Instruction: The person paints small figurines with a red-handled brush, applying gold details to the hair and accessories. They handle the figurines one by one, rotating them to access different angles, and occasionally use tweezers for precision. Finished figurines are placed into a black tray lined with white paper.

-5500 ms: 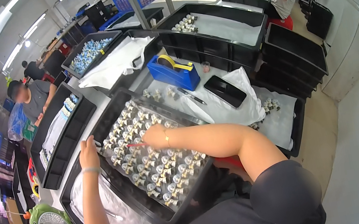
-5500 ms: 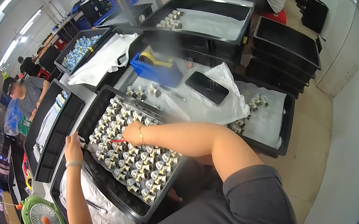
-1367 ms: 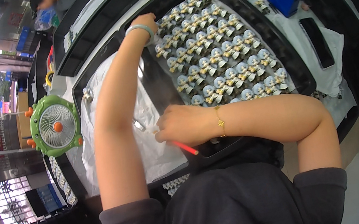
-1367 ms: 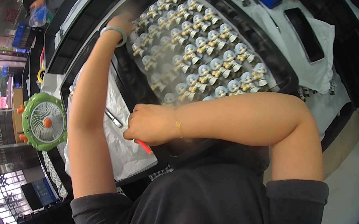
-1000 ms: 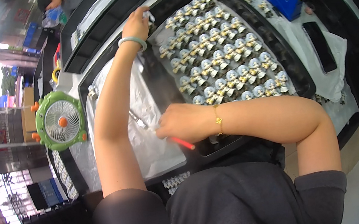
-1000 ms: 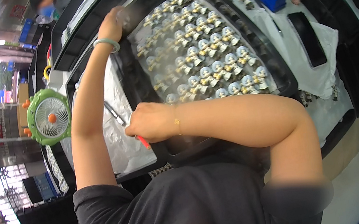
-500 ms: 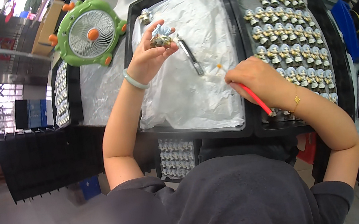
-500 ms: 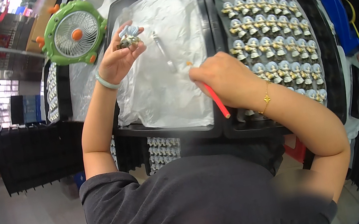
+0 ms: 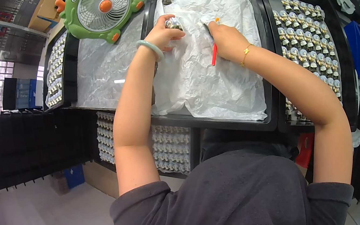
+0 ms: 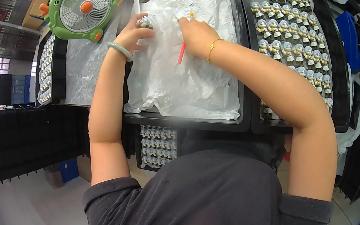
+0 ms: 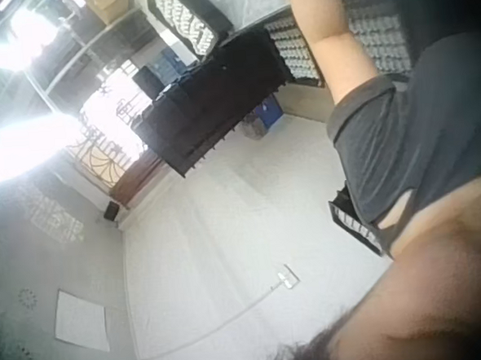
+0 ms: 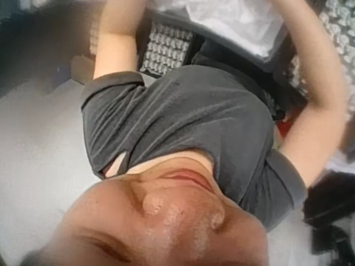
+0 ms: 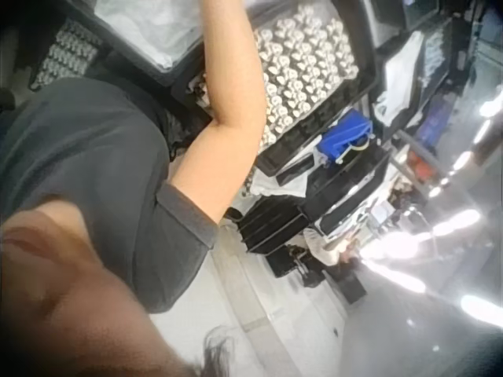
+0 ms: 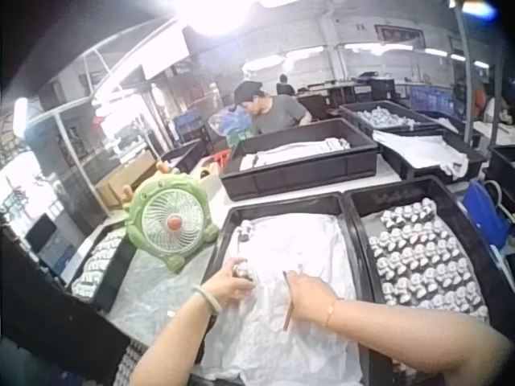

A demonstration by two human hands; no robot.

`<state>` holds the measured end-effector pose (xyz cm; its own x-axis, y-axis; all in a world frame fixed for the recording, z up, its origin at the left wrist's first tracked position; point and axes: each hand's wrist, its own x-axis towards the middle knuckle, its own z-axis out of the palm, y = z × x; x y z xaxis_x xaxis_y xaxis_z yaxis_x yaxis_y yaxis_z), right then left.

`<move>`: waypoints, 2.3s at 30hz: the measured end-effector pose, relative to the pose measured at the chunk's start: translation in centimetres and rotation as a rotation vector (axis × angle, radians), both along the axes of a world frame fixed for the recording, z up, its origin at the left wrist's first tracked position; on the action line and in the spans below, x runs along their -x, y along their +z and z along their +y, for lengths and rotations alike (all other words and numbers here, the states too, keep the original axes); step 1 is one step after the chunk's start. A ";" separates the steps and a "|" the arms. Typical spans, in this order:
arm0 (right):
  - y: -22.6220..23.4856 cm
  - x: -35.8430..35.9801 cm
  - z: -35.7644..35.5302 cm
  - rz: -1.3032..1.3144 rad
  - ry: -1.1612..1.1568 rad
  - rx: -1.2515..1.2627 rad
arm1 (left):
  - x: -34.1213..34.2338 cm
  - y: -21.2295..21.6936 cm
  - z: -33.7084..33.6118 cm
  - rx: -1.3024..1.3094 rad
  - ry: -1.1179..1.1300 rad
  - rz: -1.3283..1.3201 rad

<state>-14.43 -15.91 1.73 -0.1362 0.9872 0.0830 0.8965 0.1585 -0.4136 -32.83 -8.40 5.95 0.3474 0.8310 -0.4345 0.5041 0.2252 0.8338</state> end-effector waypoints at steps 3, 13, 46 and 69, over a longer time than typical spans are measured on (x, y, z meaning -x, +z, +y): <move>0.7 -0.2 -0.4 0.109 0.004 0.018 | 0.5 -0.5 0.2 0.036 0.028 0.012; 1.2 1.9 -4.7 0.362 0.436 -0.222 | 1.3 -0.5 2.0 -0.400 0.344 -0.507; 7.8 -13.0 -15.1 1.156 0.031 -0.211 | -9.9 3.6 -12.9 -1.156 -0.601 -0.023; 7.4 -12.1 -14.0 0.518 0.287 -0.464 | -7.1 2.7 5.2 -0.676 -0.116 0.114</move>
